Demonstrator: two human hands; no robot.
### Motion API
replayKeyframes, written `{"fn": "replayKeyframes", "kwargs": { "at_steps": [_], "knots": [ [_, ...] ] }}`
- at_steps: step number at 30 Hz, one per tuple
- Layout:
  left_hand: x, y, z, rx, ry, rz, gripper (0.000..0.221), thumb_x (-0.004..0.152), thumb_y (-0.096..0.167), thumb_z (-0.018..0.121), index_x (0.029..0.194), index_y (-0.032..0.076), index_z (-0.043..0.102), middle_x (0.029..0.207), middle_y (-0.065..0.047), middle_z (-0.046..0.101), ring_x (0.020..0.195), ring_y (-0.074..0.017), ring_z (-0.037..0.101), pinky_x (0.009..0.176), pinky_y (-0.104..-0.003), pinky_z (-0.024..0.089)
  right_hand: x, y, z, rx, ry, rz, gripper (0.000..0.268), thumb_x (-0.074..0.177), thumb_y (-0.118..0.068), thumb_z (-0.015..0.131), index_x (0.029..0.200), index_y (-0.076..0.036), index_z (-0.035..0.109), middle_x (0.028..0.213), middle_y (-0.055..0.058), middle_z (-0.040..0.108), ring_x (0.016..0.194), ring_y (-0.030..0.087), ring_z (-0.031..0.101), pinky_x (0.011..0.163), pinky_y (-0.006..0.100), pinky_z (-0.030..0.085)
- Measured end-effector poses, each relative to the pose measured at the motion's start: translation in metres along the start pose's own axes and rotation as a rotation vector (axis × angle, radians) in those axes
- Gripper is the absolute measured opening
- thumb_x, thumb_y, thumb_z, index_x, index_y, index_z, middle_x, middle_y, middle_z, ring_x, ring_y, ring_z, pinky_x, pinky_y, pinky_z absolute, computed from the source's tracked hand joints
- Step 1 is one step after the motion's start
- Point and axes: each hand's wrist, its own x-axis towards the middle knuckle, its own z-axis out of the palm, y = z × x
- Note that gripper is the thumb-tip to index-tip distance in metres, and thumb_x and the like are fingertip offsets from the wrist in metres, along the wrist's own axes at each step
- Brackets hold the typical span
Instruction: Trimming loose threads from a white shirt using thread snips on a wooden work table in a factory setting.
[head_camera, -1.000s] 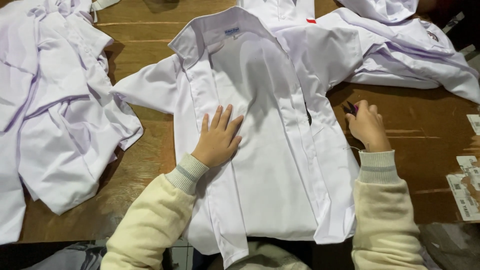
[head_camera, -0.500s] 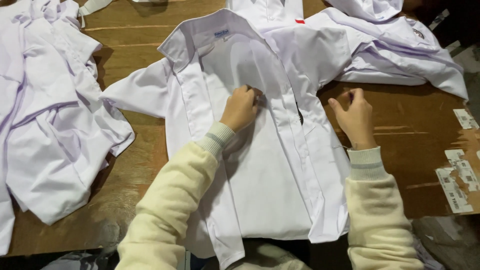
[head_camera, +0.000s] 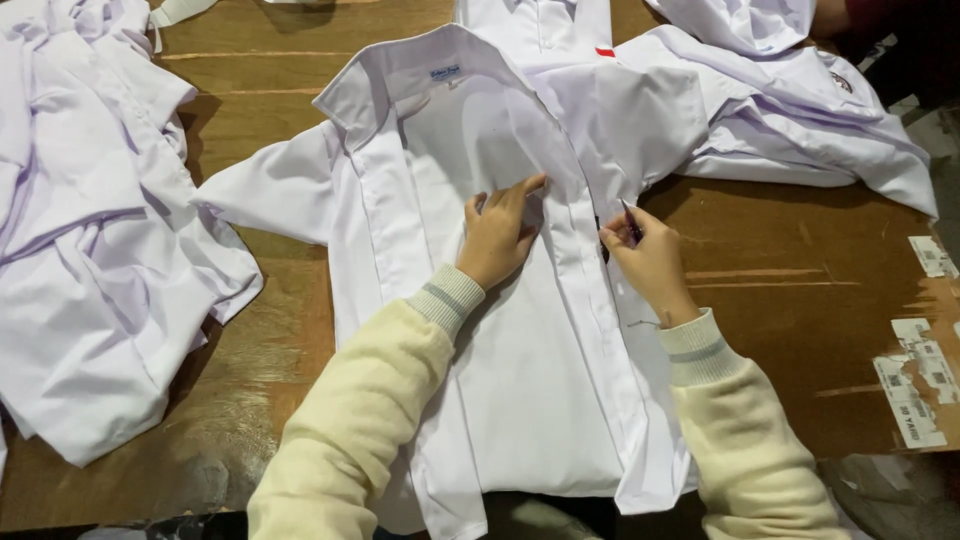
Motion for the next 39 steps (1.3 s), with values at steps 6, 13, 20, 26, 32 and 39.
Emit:
{"fn": "replayKeyframes", "kwargs": {
  "at_steps": [6,13,20,26,32,39],
  "knots": [
    [-0.002,0.007,-0.008,0.02,-0.028,0.041,0.095,0.083,0.007,0.078,0.161,0.03,0.028,0.138,0.0,0.065,0.135,-0.0247,0.051,0.113,-0.066,0.017,-0.014,-0.04,-0.007,0.024,-0.069,0.041,0.051,0.086,-0.049,0.082,0.125,-0.022,0.066,0.099,0.001,0.076,0.098,0.026,0.071,0.081,0.04,0.055],
    [-0.001,0.006,-0.004,0.038,-0.056,0.108,0.112,0.072,-0.004,0.085,0.161,0.03,0.026,0.157,0.002,0.053,0.145,-0.0234,0.046,0.117,-0.07,0.012,-0.017,-0.065,-0.004,0.029,-0.059,0.025,0.077,0.078,-0.036,0.089,0.143,-0.015,0.055,0.107,0.015,0.073,0.103,0.04,0.069,0.086,0.052,0.056],
    [-0.002,0.01,-0.009,-0.127,-0.057,0.035,0.086,0.089,0.002,0.073,0.159,0.025,0.027,0.148,-0.004,0.059,0.136,-0.0249,0.056,0.119,-0.071,0.017,-0.007,-0.037,0.001,0.145,0.014,0.016,0.045,0.084,-0.021,0.085,0.124,-0.011,0.068,0.109,0.016,0.075,0.108,0.036,0.07,0.088,0.044,0.058],
    [0.013,0.006,-0.009,-0.333,-0.062,-0.199,0.043,0.096,0.035,0.067,0.134,0.024,0.05,0.118,0.004,0.074,0.117,-0.0204,0.069,0.12,-0.06,0.019,-0.006,-0.03,0.001,0.118,0.015,0.008,0.041,0.083,-0.019,0.084,0.121,-0.012,0.069,0.107,0.015,0.075,0.108,0.035,0.07,0.086,0.045,0.058],
    [0.029,0.051,-0.035,-0.286,-0.095,-0.394,0.045,0.086,0.066,0.064,0.094,0.022,0.071,0.094,0.0,0.072,0.102,-0.0239,0.069,0.116,-0.061,0.016,-0.004,-0.026,0.003,0.069,-0.002,0.011,0.042,0.083,-0.023,0.083,0.121,-0.014,0.069,0.105,0.014,0.075,0.106,0.035,0.07,0.087,0.045,0.058],
    [0.026,0.027,0.013,-0.206,0.112,-0.342,0.037,0.096,0.061,0.058,0.09,0.026,0.068,0.087,0.004,0.07,0.097,-0.0194,0.065,0.117,-0.059,0.015,-0.003,-0.021,0.005,0.03,0.011,-0.009,0.041,0.081,-0.024,0.084,0.119,-0.014,0.07,0.101,0.012,0.075,0.103,0.034,0.071,0.085,0.044,0.059]
  ]
}}
